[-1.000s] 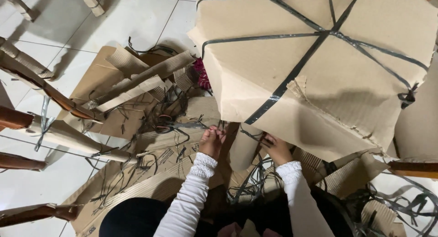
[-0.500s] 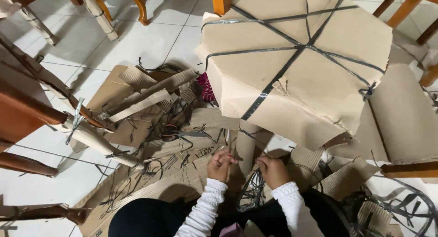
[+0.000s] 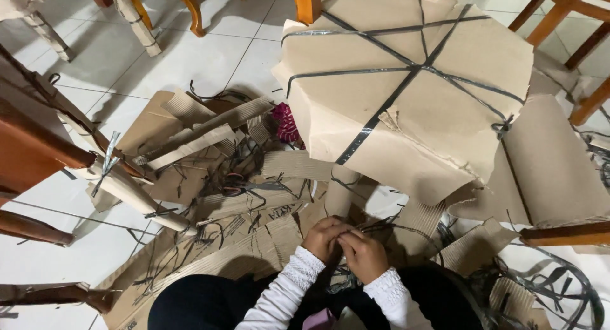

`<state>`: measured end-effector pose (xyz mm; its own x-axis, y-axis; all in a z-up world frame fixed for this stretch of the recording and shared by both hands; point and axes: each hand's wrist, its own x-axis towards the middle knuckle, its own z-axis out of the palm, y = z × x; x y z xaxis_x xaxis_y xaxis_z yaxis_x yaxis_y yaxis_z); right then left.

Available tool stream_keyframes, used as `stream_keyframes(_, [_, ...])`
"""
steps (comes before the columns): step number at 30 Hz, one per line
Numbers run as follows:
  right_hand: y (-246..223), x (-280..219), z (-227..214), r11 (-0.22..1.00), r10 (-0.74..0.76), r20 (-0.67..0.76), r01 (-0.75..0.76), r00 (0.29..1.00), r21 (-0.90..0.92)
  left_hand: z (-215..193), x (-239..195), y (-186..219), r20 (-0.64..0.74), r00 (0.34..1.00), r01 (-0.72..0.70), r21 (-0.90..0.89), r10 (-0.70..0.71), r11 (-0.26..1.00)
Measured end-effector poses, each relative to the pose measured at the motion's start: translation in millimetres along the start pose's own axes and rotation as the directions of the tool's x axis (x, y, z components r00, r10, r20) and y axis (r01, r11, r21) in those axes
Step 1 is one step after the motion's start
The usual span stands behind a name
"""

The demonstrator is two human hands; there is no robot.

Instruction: Wrapping a chair leg with cardboard and securing it with plastic ties

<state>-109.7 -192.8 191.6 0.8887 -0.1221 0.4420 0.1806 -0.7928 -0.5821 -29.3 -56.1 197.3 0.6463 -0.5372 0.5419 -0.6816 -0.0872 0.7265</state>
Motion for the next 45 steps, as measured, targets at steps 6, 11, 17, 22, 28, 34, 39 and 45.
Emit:
stream_keyframes(6, [-9.5,16.7,-6.1,0.989,-0.005,-0.055,0.013,0.998,0.149,-7.6,3.2,-11.4,0.072,0.997,-0.02,0.022,0.019,1.0])
stream_keyframes(11, [-2.0,23.9,-0.8,0.963,0.036,-0.04,-0.024,0.999,0.269,-8.6,5.5,-31.0,0.178,0.984,0.036,-0.072,-0.023,0.997])
stream_keyframes(17, [9.9,34.8,2.5,0.938,0.081,-0.005,-0.074,0.997,0.339,-2.2,3.0,-53.0,0.126,0.989,0.092,-0.066,-0.083,0.994])
stream_keyframes(22, [14.4,40.2,5.6,0.95,0.066,0.025,-0.071,0.997,0.305,-5.8,8.1,-55.2,0.088,0.989,0.116,-0.005,-0.115,0.993])
stream_keyframes(28, [20.3,38.2,8.2,0.919,0.115,-0.08,-0.076,0.99,0.387,-7.4,9.1,-52.6,0.046,0.98,0.194,-0.047,-0.192,0.98])
stream_keyframes(34, [24.9,40.5,13.5,0.891,0.014,-0.149,0.056,0.989,0.45,-4.4,4.7,-63.2,-0.04,0.954,0.295,-0.051,-0.297,0.954])
stream_keyframes(39, [27.2,35.0,22.2,0.939,-0.068,-0.085,0.093,0.994,0.332,-5.7,3.5,-75.2,-0.091,0.966,0.245,0.043,-0.241,0.969])
stream_keyframes(45, [-6.2,46.5,14.5,0.941,-0.016,-0.065,0.037,0.998,0.336,4.4,1.4,-81.7,-0.101,0.957,0.28,0.087,-0.271,0.956])
